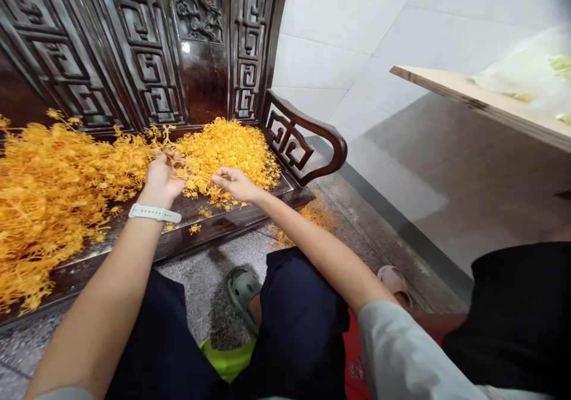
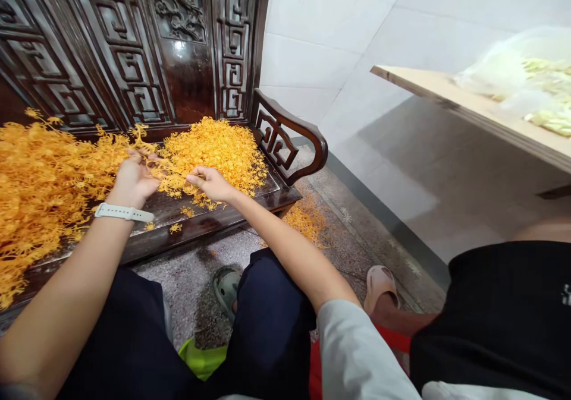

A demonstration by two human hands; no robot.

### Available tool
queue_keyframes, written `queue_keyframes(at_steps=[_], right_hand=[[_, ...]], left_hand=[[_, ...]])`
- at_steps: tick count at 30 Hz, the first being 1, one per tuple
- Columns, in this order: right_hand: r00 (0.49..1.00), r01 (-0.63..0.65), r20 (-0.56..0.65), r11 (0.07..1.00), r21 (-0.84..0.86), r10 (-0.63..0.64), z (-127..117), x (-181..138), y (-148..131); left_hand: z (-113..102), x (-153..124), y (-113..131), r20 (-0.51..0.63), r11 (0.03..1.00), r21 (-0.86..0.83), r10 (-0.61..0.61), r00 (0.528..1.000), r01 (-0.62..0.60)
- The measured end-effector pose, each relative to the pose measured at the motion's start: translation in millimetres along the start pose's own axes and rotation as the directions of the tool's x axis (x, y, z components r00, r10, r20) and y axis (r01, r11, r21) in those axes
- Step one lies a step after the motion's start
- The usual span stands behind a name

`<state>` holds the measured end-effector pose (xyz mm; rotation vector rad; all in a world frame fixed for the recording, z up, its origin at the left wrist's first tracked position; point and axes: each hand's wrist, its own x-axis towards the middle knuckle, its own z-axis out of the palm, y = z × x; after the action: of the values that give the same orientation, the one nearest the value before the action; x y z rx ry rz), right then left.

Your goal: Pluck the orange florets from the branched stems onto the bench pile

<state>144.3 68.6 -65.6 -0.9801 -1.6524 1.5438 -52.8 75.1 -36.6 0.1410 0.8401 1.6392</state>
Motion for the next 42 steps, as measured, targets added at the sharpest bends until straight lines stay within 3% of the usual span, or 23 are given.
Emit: queue_keyframes(at_steps=[3,9,13,16,20,23,25,27,29,31,34,36,38,40,42], right_hand=[[1.0,-0.029,0.005,0.997,0.071,0.029,-0.5,-0.9,-2.3],[0.998,-0.019,0.058,1.0,-0.005,0.019,-3.2,-5.0,-6.1],[0.994,0.092,0.075,0.971,-0.222,-0.077,5.4,-13.3,-18.1],[0.96,0.277,0.122,0.817,-0.506,-0.25,15.3,-23.0,-35.3],[0.893,0.431,0.3,0.444,-0.785,-0.336,26.6,-36.2,-50.4],[0.801,0.541,0.416,0.223,-0.811,-0.431,37.6,-53.0,-58.5],[0.698,0.629,0.451,0.176,-0.757,-0.556,46.0,-68.0,-68.1],[0.61,0.694,0.408,0.21,-0.689,-0.679,50.3,-78.9,-79.1],[0.597,0.717,0.283,0.341,-0.608,-0.751,46.3,-77.9,-84.6],[0.684,0.677,0.107,0.573,-0.462,-0.721,32.7,-63.0,-79.5],[0.869,0.454,-0.151,0.88,-0.139,-0.472,0.8,-28.5,-55.0],[0.917,0.281,-0.289,0.959,-0.019,-0.275,-20.0,-10.8,-36.4],[0.911,0.1,-0.398,0.994,-0.039,-0.107,-33.7,-3.1,-22.6],[0.892,-0.041,-0.451,0.993,-0.111,-0.014,-38.3,-2.8,-14.7],[0.892,-0.082,-0.452,0.983,-0.164,-0.001,-35.8,-4.1,-10.2]], left_hand=[[4.6,-1.4,1.0,0.057,0.996,-0.079,-0.042,0.997,0.046],[8.3,2.2,6.1,-0.001,0.992,-0.088,0.093,0.996,-0.093],[7.5,8.4,9.8,-0.069,0.994,-0.074,0.081,0.994,-0.086],[11.2,12.8,6.3,-0.128,0.992,-0.09,0.081,0.989,-0.093],[16.7,22.2,-3.0,-0.12,0.991,-0.111,0.063,0.991,-0.077],[9.5,34.7,1.1,-0.165,0.985,-0.132,0.091,0.982,-0.114],[-1.3,42.8,12.6,-0.256,0.973,-0.145,0.139,0.957,-0.18],[-12.3,47.6,26.7,-0.307,0.963,-0.148,0.172,0.936,-0.225],[-18.8,48.4,36.6,-0.279,0.962,-0.154,0.176,0.944,-0.224],[-19.6,46.4,38.1,-0.237,0.961,-0.18,0.165,0.957,-0.21],[-14.7,41.8,26.6,-0.161,0.963,-0.221,0.119,0.98,-0.153],[-10.2,38.5,15.5,-0.107,0.972,-0.207,0.088,0.99,-0.109],[-4.9,34.5,4.8,-0.056,0.982,-0.172,0.074,0.996,-0.082],[1.6,29.0,-5.6,0.004,0.989,-0.137,0.047,0.999,-0.046],[9.2,21.8,-16.9,0.072,0.994,-0.113,0.023,0.997,-0.015]])
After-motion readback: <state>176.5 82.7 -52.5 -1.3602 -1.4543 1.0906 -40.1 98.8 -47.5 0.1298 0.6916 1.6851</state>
